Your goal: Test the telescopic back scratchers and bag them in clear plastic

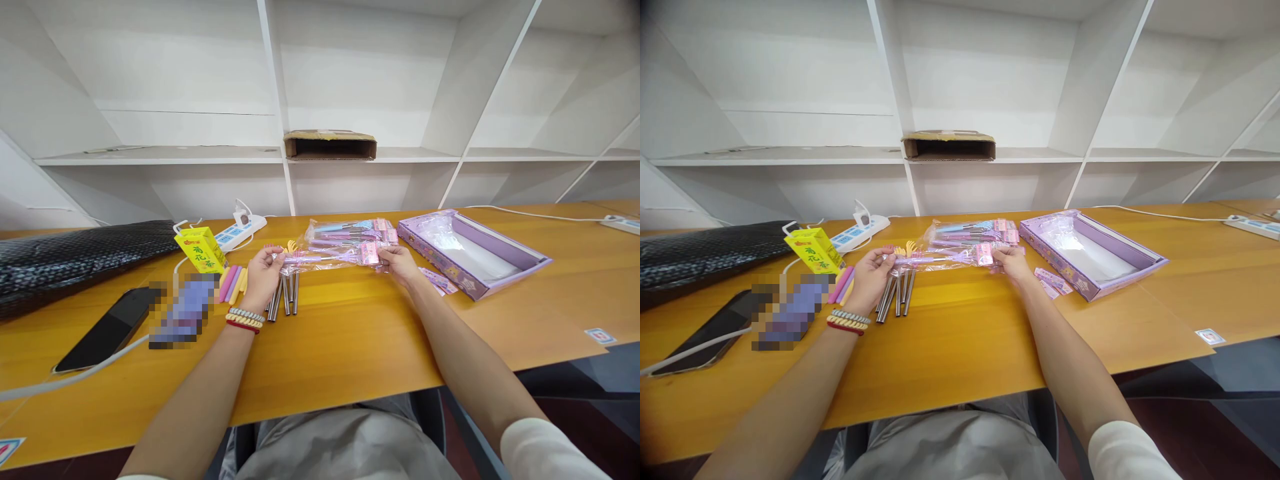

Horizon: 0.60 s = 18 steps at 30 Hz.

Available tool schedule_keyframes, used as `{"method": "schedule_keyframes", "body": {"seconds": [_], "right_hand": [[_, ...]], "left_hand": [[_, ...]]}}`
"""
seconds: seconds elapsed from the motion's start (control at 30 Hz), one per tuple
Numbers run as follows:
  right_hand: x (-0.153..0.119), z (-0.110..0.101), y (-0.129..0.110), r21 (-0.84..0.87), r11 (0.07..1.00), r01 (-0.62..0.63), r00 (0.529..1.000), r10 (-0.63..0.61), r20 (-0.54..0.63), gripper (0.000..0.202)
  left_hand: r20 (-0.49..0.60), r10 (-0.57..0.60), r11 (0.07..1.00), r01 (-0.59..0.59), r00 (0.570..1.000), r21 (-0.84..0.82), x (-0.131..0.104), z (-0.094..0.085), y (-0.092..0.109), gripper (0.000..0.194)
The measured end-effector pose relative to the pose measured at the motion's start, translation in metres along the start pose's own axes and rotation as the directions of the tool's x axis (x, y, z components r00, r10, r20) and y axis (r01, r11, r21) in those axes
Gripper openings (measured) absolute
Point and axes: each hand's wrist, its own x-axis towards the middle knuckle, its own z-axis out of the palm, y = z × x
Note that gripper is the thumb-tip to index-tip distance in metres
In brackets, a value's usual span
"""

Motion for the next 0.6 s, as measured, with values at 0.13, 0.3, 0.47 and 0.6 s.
{"method": "schedule_keyframes", "body": {"seconds": [0.13, 0.3, 0.47, 0.6], "right_hand": [[-0.0005, 0.0001, 0.0002, -0.029, 0.999, 0.03, 0.998, -0.032, -0.048, 0.025], [-0.0024, 0.002, -0.0026, -0.024, 0.999, 0.034, 0.997, -0.035, -0.071, 0.028], [-0.0043, 0.0038, -0.0052, -0.017, 1.0, 0.014, 1.0, -0.014, 0.014, 0.033], [-0.0037, 0.005, -0.003, -0.086, 0.996, 0.02, 0.999, -0.023, -0.029, 0.037]], "left_hand": [[-0.002, 0.005, 1.0, -0.005, 1.0, 0.019, -0.0008, 0.0, 0.0011, 0.03], [0.003, -0.006, 1.0, 0.006, 1.0, 0.02, -0.0005, -0.0004, 0.0005, 0.029], [-0.001, 0.002, 0.999, -0.002, 1.0, 0.032, 0.0004, -0.0011, -0.0013, 0.029], [0.004, -0.002, 0.999, 0.002, 1.0, 0.039, 0.0, -0.0009, -0.0011, 0.031]]}}
